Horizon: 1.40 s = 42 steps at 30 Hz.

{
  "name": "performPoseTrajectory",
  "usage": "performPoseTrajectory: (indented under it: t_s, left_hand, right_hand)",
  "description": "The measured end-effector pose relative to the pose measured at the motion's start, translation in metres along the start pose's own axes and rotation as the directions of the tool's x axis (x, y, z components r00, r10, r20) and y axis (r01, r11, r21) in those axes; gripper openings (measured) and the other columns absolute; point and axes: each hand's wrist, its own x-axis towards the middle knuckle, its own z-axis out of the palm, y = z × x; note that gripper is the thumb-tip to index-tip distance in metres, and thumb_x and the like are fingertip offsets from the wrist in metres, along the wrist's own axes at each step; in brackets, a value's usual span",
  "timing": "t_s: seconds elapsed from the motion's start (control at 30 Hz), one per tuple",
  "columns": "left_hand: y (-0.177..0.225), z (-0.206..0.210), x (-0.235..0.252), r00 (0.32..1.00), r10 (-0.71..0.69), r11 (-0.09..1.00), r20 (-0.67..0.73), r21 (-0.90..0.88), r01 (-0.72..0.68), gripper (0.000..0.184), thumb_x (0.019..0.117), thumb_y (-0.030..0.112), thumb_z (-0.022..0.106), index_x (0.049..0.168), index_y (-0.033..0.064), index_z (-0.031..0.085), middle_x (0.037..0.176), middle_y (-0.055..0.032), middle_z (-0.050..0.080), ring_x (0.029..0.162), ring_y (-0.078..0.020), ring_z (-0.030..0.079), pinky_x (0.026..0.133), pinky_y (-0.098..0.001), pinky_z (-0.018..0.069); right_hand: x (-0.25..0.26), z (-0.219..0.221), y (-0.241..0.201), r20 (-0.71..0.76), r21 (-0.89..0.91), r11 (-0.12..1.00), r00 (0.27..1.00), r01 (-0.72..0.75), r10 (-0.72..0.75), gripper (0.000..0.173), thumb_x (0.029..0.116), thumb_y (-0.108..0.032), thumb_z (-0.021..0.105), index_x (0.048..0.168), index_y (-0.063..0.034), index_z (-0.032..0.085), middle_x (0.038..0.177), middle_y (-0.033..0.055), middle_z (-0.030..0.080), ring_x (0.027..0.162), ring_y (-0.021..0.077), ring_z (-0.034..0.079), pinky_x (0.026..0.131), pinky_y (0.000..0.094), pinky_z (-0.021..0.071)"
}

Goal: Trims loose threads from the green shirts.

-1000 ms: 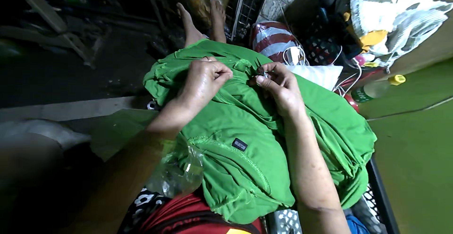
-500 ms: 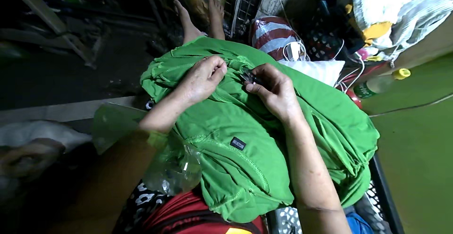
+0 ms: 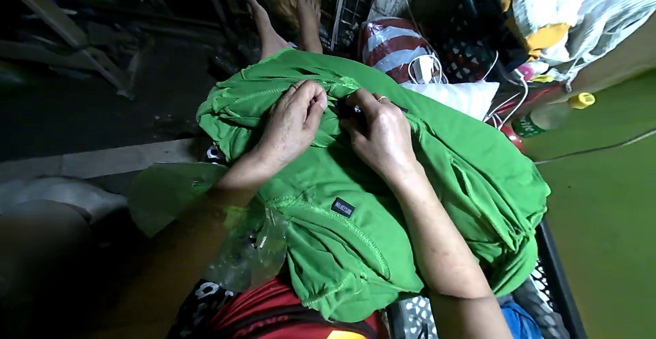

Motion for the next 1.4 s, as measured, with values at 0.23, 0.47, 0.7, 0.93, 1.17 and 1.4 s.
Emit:
performPoseTrajectory:
  t_s: [0.23, 0.47, 0.7, 0.93, 1.17, 1.4]
  left_hand:
    - [0.003, 0.0, 0.0, 0.999, -0.035, 0.999, -0.002, -0.001, 0.035, 0.022, 0.1072, 0.012, 0.044, 0.106, -0.0026, 0.06, 0.103, -0.0173, 0.06, 0.091, -0.0229, 0.058, 0.083, -0.0384, 0.0468]
    - [0.003, 0.005, -0.004, 0.999, -0.002, 1.0, -0.032, 0.02, 0.002, 0.022, 0.1068, 0.011, 0.045, 0.106, -0.0035, 0.061, 0.103, -0.0182, 0.061, 0.09, -0.0238, 0.058, 0.082, -0.0388, 0.0472]
    - [-0.002, 0.002, -0.002, 0.998, -0.055, 0.992, -0.014, -0.111, 0.053, 0.023, 0.1077, 0.014, 0.044, 0.109, -0.0025, 0.06, 0.098, -0.0134, 0.06, 0.089, -0.0161, 0.057, 0.081, -0.032, 0.0468]
    - [-0.001, 0.008, -0.014, 0.994, 0.026, 0.999, -0.105, -0.043, -0.03, 0.02, 0.1084, 0.012, 0.045, 0.114, -0.0019, 0.058, 0.11, -0.0196, 0.061, 0.096, -0.0242, 0.061, 0.086, -0.0365, 0.0497]
    - [0.0, 0.015, -0.019, 0.984, 0.068, 0.998, -0.165, 0.019, -0.065, 0.016, 0.1082, 0.01, 0.046, 0.113, -0.001, 0.057, 0.11, -0.0217, 0.059, 0.093, -0.0284, 0.06, 0.082, -0.0379, 0.0504]
    - [-0.008, 0.004, -0.005, 0.996, -0.073, 0.981, -0.041, -0.181, 0.064, 0.025, 0.1085, 0.018, 0.044, 0.112, -0.001, 0.06, 0.099, -0.0105, 0.06, 0.09, -0.0126, 0.056, 0.084, -0.0302, 0.0462]
  right_hand:
    - [0.0, -0.001, 0.003, 0.02, 0.051, 0.999, 1.0, -0.013, 0.012, 0.02, 0.092, -0.014, 0.068, 0.11, -0.0056, 0.071, 0.095, 0.0172, 0.067, 0.085, 0.0355, 0.067, 0.067, 0.0547, 0.0512]
    - [0.001, 0.004, 0.001, 0.001, 0.02, 1.0, 1.0, -0.024, 0.024, 0.017, 0.0939, -0.011, 0.065, 0.109, -0.0069, 0.072, 0.096, 0.0177, 0.068, 0.086, 0.0361, 0.068, 0.067, 0.0539, 0.0518]
    - [0.003, -0.008, 0.011, 0.133, 0.115, 0.993, 0.99, 0.031, -0.046, 0.023, 0.0961, -0.016, 0.067, 0.115, -0.0034, 0.069, 0.101, 0.0177, 0.068, 0.091, 0.0347, 0.067, 0.075, 0.0565, 0.0521]
    - [0.012, -0.016, -0.007, 0.235, -0.005, 1.0, 0.972, -0.012, 0.013, 0.022, 0.0954, -0.015, 0.066, 0.116, -0.0078, 0.07, 0.101, 0.018, 0.068, 0.095, 0.0372, 0.067, 0.076, 0.0574, 0.0518]
    - [0.011, -0.01, -0.003, 0.168, -0.037, 0.997, 0.984, 0.07, -0.063, 0.02, 0.0953, -0.01, 0.063, 0.113, -0.0092, 0.072, 0.096, 0.0184, 0.069, 0.089, 0.0386, 0.069, 0.069, 0.0569, 0.0516]
    - [0.012, -0.013, 0.015, 0.202, 0.152, 0.985, 0.973, 0.08, -0.11, 0.024, 0.096, -0.014, 0.067, 0.118, -0.0049, 0.068, 0.101, 0.0156, 0.069, 0.093, 0.0333, 0.068, 0.079, 0.0568, 0.0538]
